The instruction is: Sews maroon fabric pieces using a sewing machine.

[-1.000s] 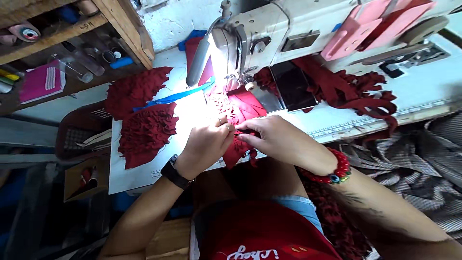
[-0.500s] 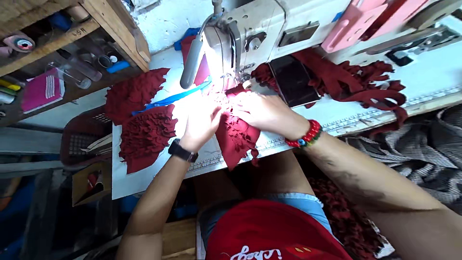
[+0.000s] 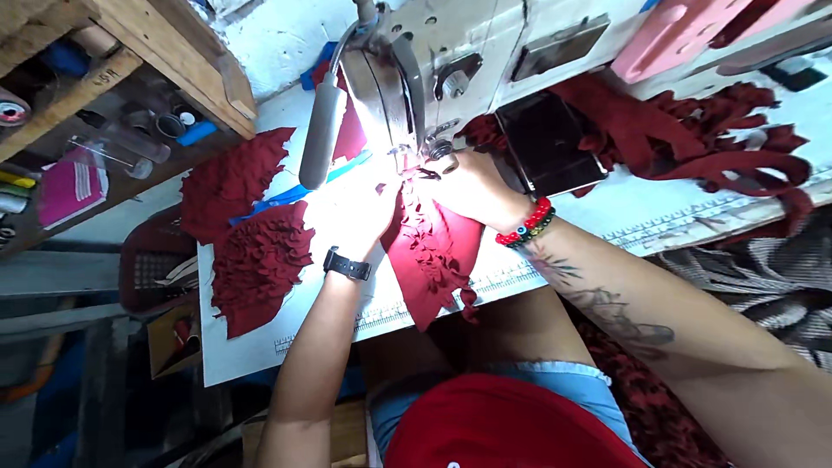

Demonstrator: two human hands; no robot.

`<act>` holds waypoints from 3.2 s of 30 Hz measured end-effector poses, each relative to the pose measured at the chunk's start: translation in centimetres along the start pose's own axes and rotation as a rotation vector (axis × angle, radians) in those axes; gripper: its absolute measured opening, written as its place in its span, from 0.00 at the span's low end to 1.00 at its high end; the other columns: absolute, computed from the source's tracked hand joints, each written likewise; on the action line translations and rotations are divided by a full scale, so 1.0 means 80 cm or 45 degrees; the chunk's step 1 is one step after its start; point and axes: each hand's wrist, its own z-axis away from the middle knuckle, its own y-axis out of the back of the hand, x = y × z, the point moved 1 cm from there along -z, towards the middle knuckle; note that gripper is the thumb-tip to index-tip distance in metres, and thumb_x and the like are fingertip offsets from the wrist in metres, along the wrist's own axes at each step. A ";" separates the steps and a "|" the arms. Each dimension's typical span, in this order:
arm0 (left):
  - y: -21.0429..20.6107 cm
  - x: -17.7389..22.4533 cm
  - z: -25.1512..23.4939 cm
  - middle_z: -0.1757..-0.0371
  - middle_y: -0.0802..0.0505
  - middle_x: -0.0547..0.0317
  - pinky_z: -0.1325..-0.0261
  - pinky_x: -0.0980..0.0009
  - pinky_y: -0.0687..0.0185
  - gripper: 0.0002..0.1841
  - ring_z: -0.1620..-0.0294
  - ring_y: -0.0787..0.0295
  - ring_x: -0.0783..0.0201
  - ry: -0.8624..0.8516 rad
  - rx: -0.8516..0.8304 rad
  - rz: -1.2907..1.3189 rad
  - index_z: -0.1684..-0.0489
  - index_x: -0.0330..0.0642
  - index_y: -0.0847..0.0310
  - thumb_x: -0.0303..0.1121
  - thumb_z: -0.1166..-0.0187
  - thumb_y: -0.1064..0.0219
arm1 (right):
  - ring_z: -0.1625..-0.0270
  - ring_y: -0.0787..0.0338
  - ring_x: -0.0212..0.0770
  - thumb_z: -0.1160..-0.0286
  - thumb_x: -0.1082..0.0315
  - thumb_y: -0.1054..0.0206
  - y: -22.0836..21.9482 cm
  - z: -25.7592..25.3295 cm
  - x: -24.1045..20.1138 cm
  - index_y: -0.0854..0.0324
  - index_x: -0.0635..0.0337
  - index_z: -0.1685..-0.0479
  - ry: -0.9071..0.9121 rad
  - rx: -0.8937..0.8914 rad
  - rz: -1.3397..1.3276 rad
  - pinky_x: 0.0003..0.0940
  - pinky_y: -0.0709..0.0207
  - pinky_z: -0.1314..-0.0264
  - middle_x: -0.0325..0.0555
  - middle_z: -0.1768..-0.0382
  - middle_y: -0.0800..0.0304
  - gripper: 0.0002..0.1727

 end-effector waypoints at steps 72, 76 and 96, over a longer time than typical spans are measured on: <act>-0.006 -0.006 0.022 0.44 0.07 0.52 0.32 0.49 0.20 0.17 0.38 0.11 0.55 -0.129 0.113 -0.058 0.46 0.48 0.10 0.49 0.14 0.38 | 0.53 0.07 0.59 0.23 0.58 0.31 0.004 0.003 0.000 0.10 0.58 0.60 0.069 0.020 -0.073 0.62 0.22 0.57 0.56 0.62 0.07 0.12; -0.005 -0.004 0.023 0.45 0.06 0.53 0.34 0.51 0.19 0.16 0.40 0.10 0.56 -0.122 0.100 0.023 0.46 0.47 0.10 0.47 0.13 0.37 | 0.54 0.07 0.59 0.25 0.58 0.31 0.000 0.003 0.003 0.10 0.59 0.63 0.116 0.081 -0.066 0.61 0.22 0.59 0.56 0.63 0.07 0.13; -0.004 -0.003 0.022 0.47 0.06 0.53 0.36 0.51 0.18 0.15 0.42 0.10 0.56 -0.140 0.102 0.000 0.50 0.47 0.09 0.46 0.13 0.38 | 0.61 0.07 0.61 0.27 0.59 0.29 -0.010 0.004 -0.001 0.12 0.64 0.69 0.189 0.215 -0.044 0.60 0.22 0.65 0.59 0.68 0.08 0.15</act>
